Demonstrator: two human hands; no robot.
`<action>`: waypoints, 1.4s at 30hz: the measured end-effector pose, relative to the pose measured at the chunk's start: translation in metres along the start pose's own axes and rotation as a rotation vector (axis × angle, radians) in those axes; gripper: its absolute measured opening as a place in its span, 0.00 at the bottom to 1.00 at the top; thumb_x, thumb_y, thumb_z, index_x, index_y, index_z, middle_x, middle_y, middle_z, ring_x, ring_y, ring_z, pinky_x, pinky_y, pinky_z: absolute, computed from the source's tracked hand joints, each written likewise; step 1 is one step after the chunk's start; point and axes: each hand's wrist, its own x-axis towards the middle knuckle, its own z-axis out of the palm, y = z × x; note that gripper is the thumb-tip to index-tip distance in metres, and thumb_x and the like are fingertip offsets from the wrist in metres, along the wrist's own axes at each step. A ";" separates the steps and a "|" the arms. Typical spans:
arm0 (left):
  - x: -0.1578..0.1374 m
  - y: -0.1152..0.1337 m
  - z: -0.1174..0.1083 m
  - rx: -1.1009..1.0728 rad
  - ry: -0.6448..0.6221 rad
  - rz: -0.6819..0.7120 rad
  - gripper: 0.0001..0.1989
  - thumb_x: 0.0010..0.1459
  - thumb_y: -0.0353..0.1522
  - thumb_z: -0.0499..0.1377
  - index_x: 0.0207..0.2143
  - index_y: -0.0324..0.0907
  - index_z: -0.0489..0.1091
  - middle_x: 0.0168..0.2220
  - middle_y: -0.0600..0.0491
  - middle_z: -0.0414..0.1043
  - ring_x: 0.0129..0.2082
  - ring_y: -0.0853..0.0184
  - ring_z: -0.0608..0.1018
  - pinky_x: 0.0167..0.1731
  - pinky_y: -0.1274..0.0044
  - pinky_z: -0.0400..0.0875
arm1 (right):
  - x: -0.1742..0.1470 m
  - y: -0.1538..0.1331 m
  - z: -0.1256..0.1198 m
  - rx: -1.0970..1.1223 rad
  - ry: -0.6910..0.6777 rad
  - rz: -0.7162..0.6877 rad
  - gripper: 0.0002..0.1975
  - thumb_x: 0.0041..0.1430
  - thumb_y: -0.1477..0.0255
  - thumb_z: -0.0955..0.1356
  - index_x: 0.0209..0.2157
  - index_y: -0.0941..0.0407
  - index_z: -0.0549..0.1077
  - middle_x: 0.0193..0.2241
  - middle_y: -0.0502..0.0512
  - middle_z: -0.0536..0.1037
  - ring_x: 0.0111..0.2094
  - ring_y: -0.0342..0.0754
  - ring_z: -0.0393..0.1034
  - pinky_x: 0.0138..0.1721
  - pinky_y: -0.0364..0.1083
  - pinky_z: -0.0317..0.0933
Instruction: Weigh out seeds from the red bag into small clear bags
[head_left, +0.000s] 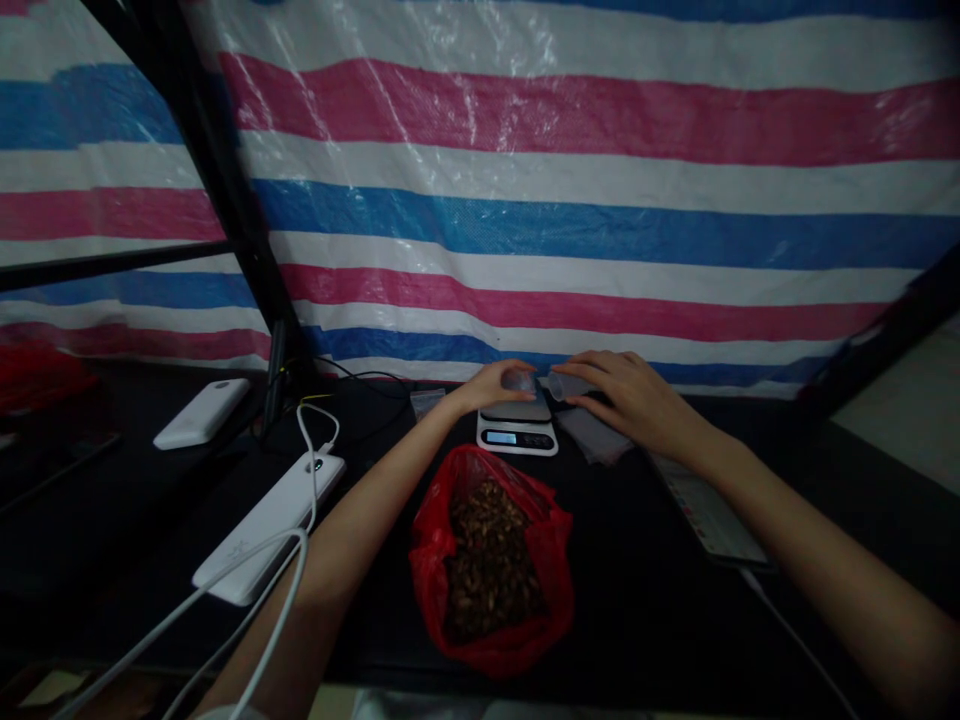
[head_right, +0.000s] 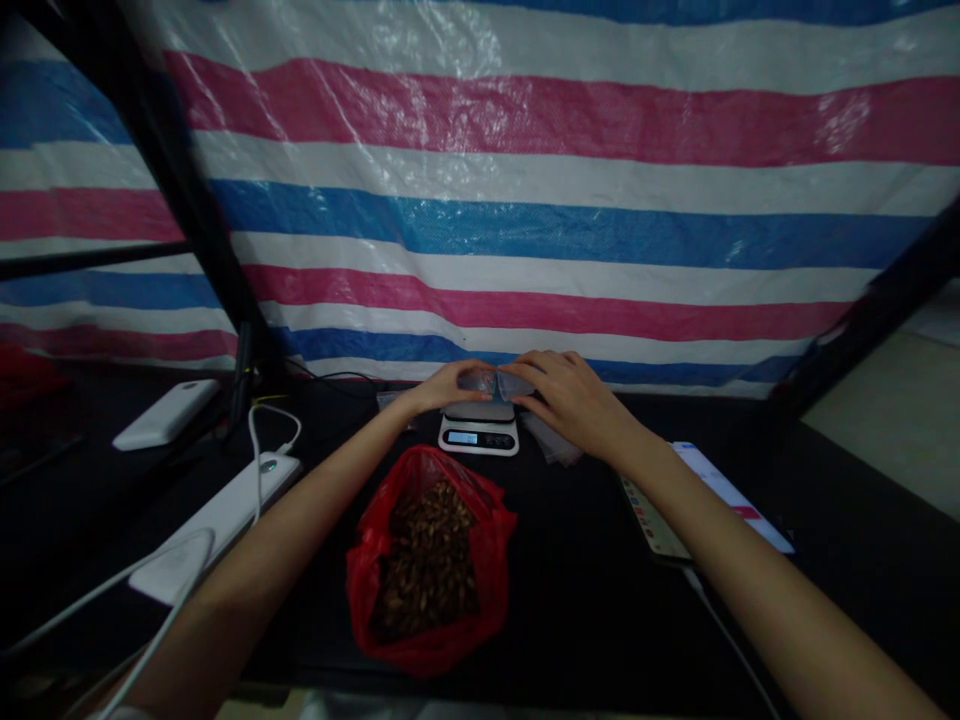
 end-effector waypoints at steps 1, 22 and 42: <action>0.006 -0.006 0.002 0.066 -0.004 -0.009 0.26 0.43 0.36 0.66 0.46 0.37 0.69 0.46 0.44 0.71 0.46 0.60 0.72 0.49 0.69 0.62 | -0.004 0.000 0.000 0.016 -0.001 0.006 0.19 0.61 0.65 0.61 0.53 0.55 0.65 0.46 0.59 0.71 0.47 0.53 0.66 0.43 0.51 0.57; -0.167 0.080 -0.003 0.447 0.050 -0.421 0.29 0.53 0.49 0.54 0.53 0.44 0.65 0.54 0.48 0.67 0.55 0.59 0.68 0.54 0.73 0.56 | -0.050 -0.125 0.009 0.244 -0.138 -0.242 0.14 0.59 0.69 0.64 0.48 0.53 0.67 0.42 0.52 0.75 0.42 0.47 0.67 0.41 0.49 0.55; -0.237 0.096 0.095 -0.240 0.540 -0.600 0.32 0.56 0.38 0.55 0.61 0.46 0.50 0.62 0.51 0.53 0.62 0.65 0.57 0.60 0.70 0.51 | -0.030 -0.133 0.038 0.174 -0.289 -0.318 0.10 0.57 0.81 0.62 0.39 0.60 0.71 0.36 0.57 0.77 0.37 0.48 0.72 0.37 0.47 0.61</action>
